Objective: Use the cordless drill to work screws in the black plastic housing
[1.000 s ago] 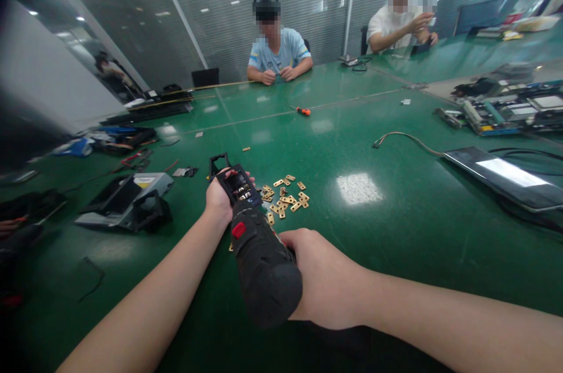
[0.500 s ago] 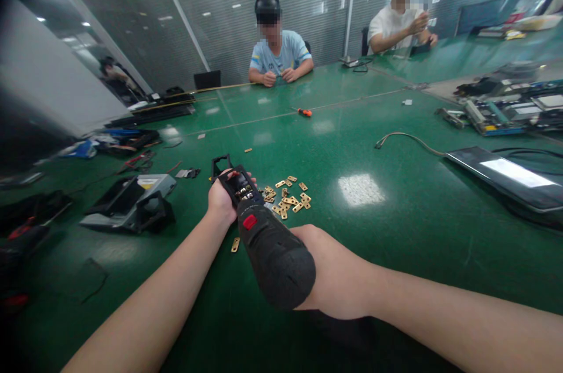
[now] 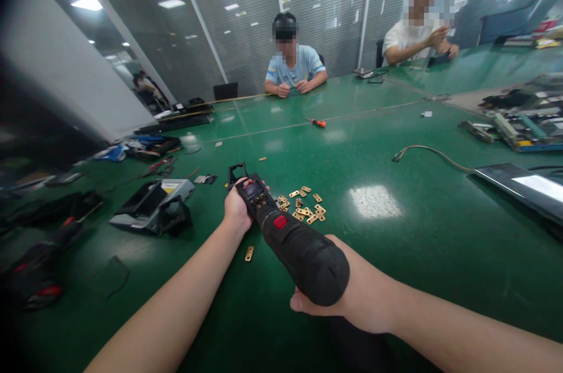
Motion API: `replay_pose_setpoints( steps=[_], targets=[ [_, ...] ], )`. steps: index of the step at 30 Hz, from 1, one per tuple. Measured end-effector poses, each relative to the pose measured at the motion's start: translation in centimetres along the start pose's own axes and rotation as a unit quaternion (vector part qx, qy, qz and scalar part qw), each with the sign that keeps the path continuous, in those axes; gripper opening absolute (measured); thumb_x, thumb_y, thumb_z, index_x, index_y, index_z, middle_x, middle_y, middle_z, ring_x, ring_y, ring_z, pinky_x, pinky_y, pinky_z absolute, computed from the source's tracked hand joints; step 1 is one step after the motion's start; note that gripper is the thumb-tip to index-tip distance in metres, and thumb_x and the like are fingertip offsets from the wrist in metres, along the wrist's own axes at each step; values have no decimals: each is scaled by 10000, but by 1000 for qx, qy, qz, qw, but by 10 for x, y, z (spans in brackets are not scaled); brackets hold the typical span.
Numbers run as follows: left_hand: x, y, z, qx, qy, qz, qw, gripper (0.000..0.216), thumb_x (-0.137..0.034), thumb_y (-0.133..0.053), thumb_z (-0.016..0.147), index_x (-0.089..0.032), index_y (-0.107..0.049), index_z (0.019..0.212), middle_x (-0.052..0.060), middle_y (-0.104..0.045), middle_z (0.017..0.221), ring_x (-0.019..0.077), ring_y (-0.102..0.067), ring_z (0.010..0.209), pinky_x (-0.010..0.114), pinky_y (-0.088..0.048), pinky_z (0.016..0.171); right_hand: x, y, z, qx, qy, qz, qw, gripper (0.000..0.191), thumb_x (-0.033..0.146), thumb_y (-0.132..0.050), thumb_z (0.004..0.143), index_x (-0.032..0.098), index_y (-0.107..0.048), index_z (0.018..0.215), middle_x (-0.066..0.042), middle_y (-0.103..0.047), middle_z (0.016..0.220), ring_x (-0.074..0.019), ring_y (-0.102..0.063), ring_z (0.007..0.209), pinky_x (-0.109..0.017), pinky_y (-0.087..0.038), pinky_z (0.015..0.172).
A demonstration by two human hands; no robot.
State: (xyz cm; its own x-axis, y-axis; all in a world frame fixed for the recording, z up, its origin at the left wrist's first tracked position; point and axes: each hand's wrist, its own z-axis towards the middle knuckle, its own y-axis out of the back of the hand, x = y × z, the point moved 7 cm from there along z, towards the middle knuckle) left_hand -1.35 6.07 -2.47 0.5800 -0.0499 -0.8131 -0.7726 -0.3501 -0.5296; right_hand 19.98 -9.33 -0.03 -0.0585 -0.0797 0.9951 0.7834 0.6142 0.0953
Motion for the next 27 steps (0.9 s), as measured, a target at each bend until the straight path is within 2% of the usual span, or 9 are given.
replay_pose_setpoints(
  steps=[5,10,13,18,23,27],
  targets=[
    [1,0,2,-1,5,-7,1000,83,-218,-610,753,-221,-589,833,12,-689,706,242,-727,648,379,-587,701,0,-3,0,15,-12,51,999,301,352,-837,841,177,-683,1032,-19,-687,781,-183,-657,685,-328,-566,653],
    [3,2,5,-4,4,-5,1000,115,-229,-629,748,-211,-599,858,15,-697,723,235,-722,639,371,-590,677,20,-2,-2,-12,-18,-44,999,285,316,-858,790,173,-691,972,-9,-678,784,-167,-617,682,-296,-534,634],
    [1,1,4,0,-3,-5,1000,127,-236,-638,744,-212,-594,861,11,-695,709,234,-724,636,351,-587,651,30,-6,0,-2,-4,-72,997,265,341,-847,781,169,-669,877,-1,-651,745,-154,-580,651,-279,-508,606],
    [-1,-2,1,1,5,10,1000,117,-244,-621,758,-219,-586,867,26,-706,701,254,-728,628,367,-591,617,37,-8,3,16,5,-56,998,267,327,-794,790,184,-576,733,-1,-618,718,-146,-563,628,-274,-481,587],
    [-3,-4,0,-6,-4,14,1000,132,-234,-612,749,-220,-588,878,27,-702,698,257,-719,605,375,-589,602,37,-12,4,39,9,-34,999,262,299,-812,788,186,-576,779,-2,-644,768,-147,-587,674,-274,-507,642],
    [-4,-5,-1,-5,-4,9,1000,137,-235,-620,741,-219,-588,873,24,-700,691,258,-726,611,353,-578,591,44,-12,5,24,1,-15,1000,253,246,-828,761,186,-583,771,-3,-653,768,-158,-606,692,-267,-516,638]
  ],
)
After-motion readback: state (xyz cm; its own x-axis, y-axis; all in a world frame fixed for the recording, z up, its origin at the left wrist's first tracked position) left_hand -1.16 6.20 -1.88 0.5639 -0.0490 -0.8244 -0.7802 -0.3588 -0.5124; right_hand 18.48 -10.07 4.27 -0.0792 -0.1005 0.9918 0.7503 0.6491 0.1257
